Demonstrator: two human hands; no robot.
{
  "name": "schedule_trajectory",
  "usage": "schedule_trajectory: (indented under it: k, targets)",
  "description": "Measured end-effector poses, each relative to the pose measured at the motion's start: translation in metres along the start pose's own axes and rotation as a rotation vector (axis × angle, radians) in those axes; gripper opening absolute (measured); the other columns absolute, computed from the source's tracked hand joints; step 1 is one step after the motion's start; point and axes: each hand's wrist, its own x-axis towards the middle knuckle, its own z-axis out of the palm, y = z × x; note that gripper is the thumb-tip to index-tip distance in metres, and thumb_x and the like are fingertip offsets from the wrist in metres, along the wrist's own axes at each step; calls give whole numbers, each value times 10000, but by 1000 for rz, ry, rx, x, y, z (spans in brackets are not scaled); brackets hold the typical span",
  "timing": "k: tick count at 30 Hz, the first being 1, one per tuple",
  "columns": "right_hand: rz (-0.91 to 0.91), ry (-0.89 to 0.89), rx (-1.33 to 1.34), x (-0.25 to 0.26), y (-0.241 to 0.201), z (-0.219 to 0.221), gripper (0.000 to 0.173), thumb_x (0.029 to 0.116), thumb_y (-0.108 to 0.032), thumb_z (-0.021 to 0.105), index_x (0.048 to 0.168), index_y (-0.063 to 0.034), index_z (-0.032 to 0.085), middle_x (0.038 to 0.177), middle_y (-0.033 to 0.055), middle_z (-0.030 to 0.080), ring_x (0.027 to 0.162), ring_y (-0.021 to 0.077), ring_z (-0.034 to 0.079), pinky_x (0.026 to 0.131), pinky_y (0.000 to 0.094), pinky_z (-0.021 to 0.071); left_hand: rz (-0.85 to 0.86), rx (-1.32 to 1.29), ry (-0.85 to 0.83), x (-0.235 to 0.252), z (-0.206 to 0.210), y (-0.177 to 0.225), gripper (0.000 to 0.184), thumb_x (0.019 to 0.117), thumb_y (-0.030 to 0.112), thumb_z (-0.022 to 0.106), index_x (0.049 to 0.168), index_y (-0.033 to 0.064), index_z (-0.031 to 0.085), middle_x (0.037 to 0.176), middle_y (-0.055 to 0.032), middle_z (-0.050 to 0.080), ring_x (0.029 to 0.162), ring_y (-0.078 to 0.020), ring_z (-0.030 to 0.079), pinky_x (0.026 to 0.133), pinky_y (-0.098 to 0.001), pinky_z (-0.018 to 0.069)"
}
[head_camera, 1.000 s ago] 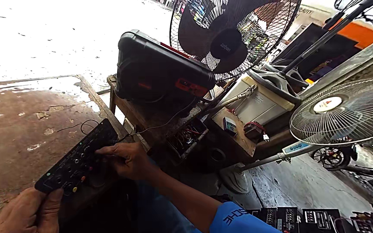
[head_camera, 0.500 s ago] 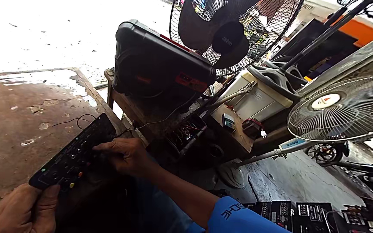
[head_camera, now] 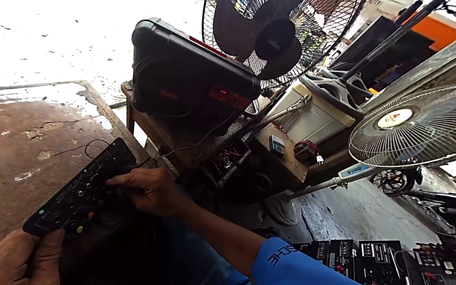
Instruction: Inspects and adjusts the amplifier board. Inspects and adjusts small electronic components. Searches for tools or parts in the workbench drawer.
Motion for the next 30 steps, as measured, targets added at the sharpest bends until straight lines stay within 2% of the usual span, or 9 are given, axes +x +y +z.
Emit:
schedule_trajectory:
  k: [4,9,15,20,27,30]
  targets:
    - [1,-11,6,1,-1,-1,259,905,51,625,1102,-4,785,871,105,749,767,163,711,696,361,600,2,-1,3,1,0,1,358,1079,203,480,1038,-110,650,918,-266,667,894,-287,652,822,-374,501]
    - [0,-11,17,1,-1,-1,256,912,59,623,1107,5,779,990,110,775,885,169,746,780,382,625,1,14,-13,2,-1,4,367,1082,208,477,1023,-111,649,915,-275,669,892,-305,660,816,-392,506]
    - [51,-7,12,2,-4,-1,220,931,34,650,1112,13,774,1054,106,775,922,155,748,813,376,628,2,21,-9,1,0,2,356,1082,196,474,1033,-110,649,927,-272,672,905,-298,660,829,-382,504]
    - [90,11,-44,3,-6,1,153,938,-33,693,1061,2,777,977,86,774,848,139,740,746,374,624,-9,17,-14,1,0,2,352,1084,198,472,1044,-103,650,951,-272,674,937,-287,660,852,-377,501]
    - [90,54,-122,3,-8,4,140,964,-107,687,965,-4,782,885,69,765,769,128,722,683,358,605,-12,11,-12,1,0,2,346,1081,188,481,1056,-110,653,969,-277,680,954,-283,667,858,-370,507]
    - [89,46,-119,3,-9,4,152,957,-103,692,1031,-2,778,926,80,771,804,141,732,706,373,613,-14,-11,-12,1,0,1,346,1082,186,483,1062,-115,652,976,-278,679,960,-281,665,867,-363,509]
